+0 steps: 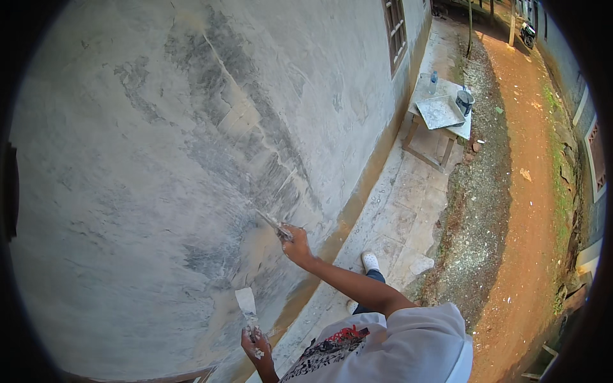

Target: Apply wall putty or filler to an exterior wall using a putty knife to repair imperfections.

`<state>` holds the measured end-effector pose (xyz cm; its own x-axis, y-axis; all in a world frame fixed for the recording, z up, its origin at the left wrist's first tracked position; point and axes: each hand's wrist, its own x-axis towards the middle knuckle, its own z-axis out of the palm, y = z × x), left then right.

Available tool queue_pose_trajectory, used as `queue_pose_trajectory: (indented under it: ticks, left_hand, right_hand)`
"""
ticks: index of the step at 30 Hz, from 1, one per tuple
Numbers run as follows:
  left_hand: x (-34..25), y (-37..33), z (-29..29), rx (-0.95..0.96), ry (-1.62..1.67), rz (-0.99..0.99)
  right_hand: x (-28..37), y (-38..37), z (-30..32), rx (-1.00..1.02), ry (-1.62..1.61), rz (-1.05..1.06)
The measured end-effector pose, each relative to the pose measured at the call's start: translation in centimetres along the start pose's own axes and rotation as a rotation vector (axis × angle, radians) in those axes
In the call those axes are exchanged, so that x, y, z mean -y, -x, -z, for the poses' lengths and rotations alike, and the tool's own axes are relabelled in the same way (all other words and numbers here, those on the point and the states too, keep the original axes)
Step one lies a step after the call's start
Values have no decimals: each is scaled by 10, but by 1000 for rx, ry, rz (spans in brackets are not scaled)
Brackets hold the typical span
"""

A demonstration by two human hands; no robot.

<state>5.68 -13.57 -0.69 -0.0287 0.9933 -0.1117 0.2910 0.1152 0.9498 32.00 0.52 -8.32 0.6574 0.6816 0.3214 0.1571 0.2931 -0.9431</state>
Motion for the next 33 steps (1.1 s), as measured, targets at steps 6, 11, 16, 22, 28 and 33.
queue_pose_trajectory:
  ticks: [6,11,16,22,28,33]
  left_hand:
    - [26,6,16,-92,25,79]
    - [11,14,10,-27,-48,-41]
    - [20,5,8,-80,-103,35]
    - [6,11,-7,-63,17,85]
    - [40,19,-3,-76,26,27]
    - [25,30,-6,-98,39,120]
  right_hand:
    - [-56,-112,57,-414,78,-29]
    - [-71,-66,0,-385,105,37]
    - [-29,21,-36,-136,105,116]
    - [-42,29,-3,-46,-578,-501]
    - [-117,-44,59,-170,-990,-673]
    - [-113,-77,57,-100,-1109,-675]
